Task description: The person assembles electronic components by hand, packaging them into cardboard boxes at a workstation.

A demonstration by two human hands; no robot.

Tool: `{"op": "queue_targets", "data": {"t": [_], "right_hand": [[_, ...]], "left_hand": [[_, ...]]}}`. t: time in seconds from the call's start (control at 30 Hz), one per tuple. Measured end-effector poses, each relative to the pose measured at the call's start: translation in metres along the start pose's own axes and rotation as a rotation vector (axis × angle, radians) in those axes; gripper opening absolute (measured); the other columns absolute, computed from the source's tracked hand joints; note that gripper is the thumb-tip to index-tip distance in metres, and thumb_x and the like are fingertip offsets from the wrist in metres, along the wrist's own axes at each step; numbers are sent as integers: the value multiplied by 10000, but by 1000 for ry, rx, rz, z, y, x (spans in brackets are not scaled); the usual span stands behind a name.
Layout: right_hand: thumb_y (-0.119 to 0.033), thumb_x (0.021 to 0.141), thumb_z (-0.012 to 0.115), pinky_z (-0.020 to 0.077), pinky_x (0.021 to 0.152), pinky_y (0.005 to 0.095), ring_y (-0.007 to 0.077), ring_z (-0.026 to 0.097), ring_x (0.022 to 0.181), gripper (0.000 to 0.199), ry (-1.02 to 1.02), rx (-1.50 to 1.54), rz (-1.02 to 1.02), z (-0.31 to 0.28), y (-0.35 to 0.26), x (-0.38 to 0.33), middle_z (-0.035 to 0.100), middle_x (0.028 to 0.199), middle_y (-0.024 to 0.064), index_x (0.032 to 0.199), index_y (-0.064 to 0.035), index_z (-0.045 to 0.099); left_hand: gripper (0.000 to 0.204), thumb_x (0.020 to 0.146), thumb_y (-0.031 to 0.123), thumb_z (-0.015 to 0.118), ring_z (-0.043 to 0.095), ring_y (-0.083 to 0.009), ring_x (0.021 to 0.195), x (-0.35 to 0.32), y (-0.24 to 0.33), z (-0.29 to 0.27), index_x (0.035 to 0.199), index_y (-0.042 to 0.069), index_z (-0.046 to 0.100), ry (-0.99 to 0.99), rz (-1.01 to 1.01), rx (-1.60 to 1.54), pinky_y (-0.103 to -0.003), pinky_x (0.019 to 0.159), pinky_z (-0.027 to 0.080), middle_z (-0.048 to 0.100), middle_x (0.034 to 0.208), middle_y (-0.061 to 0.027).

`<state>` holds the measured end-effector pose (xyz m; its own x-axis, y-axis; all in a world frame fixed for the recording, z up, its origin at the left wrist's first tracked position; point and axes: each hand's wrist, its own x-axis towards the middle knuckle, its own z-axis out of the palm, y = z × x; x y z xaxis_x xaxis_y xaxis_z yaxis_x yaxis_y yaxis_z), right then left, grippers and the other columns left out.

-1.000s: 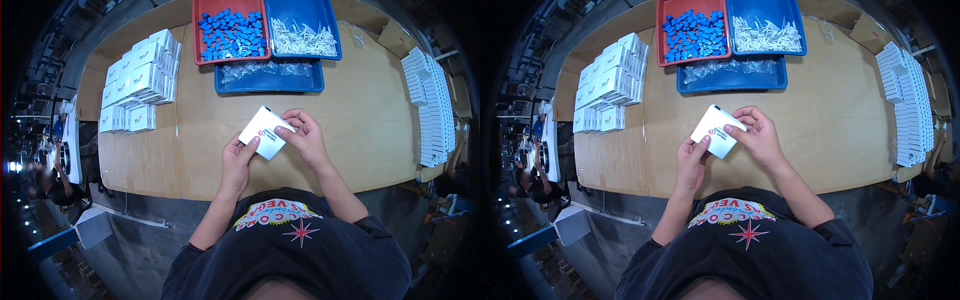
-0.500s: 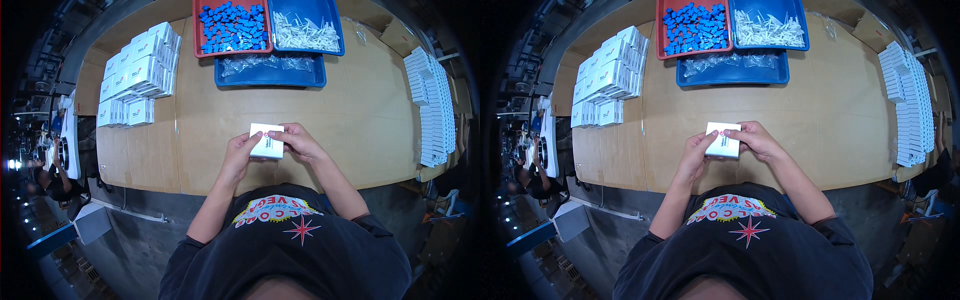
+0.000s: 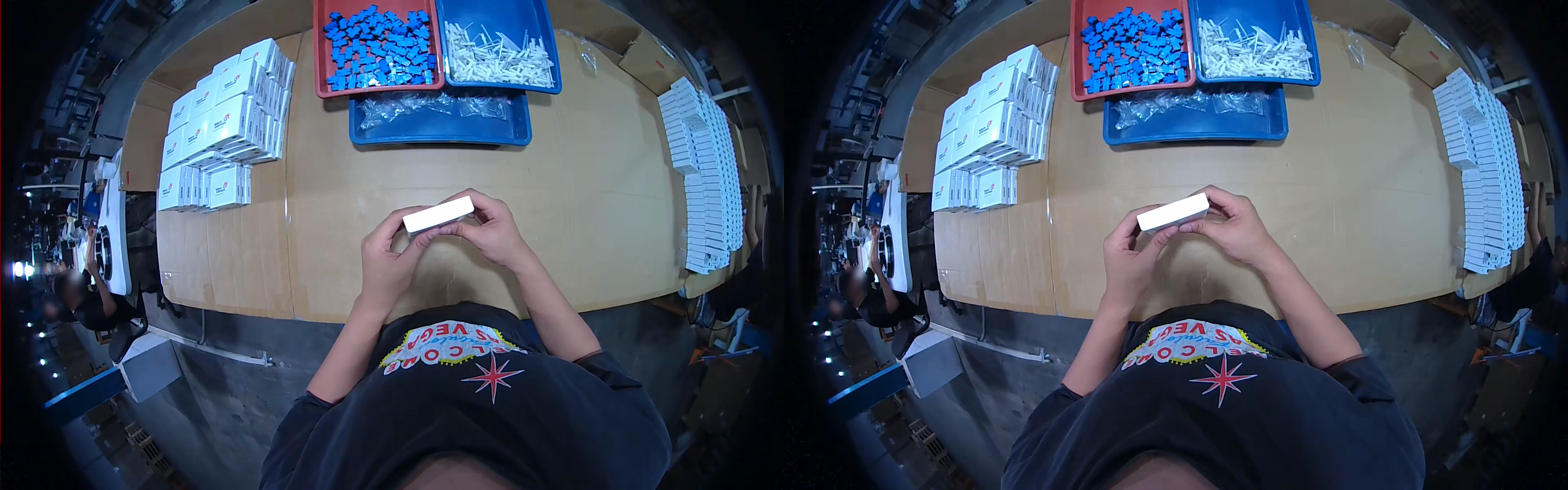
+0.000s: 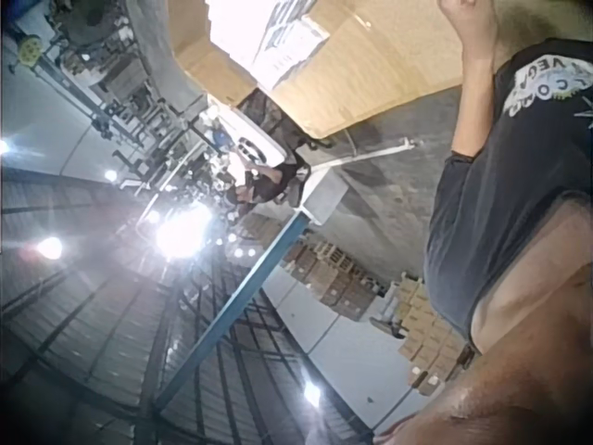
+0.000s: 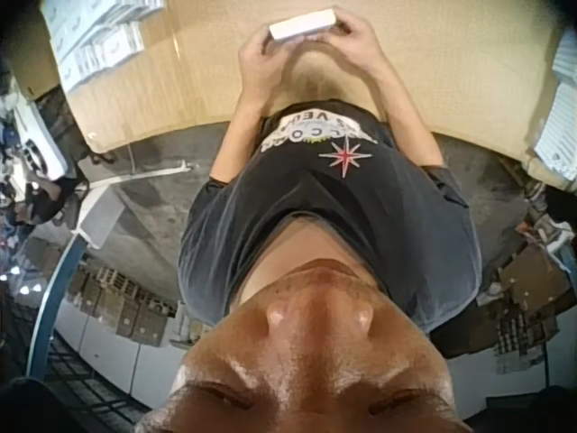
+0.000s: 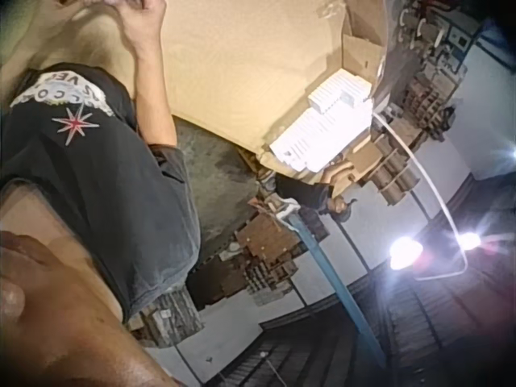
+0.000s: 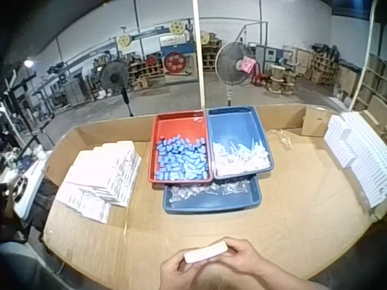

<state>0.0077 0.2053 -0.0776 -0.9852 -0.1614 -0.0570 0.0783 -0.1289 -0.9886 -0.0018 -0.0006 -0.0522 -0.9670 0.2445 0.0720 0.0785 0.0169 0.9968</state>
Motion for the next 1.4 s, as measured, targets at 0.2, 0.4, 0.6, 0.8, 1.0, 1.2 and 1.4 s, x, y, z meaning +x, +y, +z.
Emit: {"op": "queue_targets", "data": {"t": [0.2,0.4,0.6,0.8,1.0,1.2,1.4], "right_hand": [[-6,879,810,553,937,306,152,708,1007,249,86,-42,-79,2,7,-11,759,1064,84,1099,4,696],[-17,877,817,541,953,318,158,700,1039,278,75,-168,-40,1,-7,-15,763,1078,76,1131,0,705],[-71,896,822,518,973,322,158,658,1071,283,80,-51,-65,13,-29,-11,712,1087,60,1141,9,704],[-49,902,803,483,927,305,152,608,1007,270,36,-214,-196,11,-34,-14,643,1023,54,1129,27,679],[-54,879,833,514,922,290,143,637,1024,309,70,-128,-36,19,-38,-7,669,1030,48,1131,30,677],[-3,884,812,515,1012,315,162,633,1164,372,35,135,-175,19,-32,-6,664,1175,76,1215,12,643],[19,913,768,516,994,319,149,624,1155,352,-7,125,-178,13,-31,-13,654,1199,80,1235,29,626]], "left_hand": [[204,910,14,774,727,-162,972,4,20,0,1103,-29,724,-76,126,288,-312,873,566,765,1041,-108],[264,934,48,781,698,-138,988,4,20,-9,1171,-34,699,-166,-79,177,-290,877,553,746,1032,-77],[301,933,80,799,681,-147,1063,8,24,-9,1182,-29,670,-99,-183,-154,-308,965,538,732,1095,-73],[338,931,53,794,664,-144,1081,1,1,-16,1220,-27,636,-144,-187,-247,-295,985,521,712,1122,-60],[340,972,74,756,663,-155,1123,-4,-6,-4,1266,-13,608,8,-283,-454,-302,1005,523,708,1178,-86],[511,957,32,745,627,-215,1234,-7,8,-1,1409,-6,511,152,-226,-649,-337,1097,477,655,1312,-129],[498,911,15,793,636,-193,1179,-5,12,-16,1366,-31,596,-48,-51,-292,-314,999,531,661,1276,-130]]}}
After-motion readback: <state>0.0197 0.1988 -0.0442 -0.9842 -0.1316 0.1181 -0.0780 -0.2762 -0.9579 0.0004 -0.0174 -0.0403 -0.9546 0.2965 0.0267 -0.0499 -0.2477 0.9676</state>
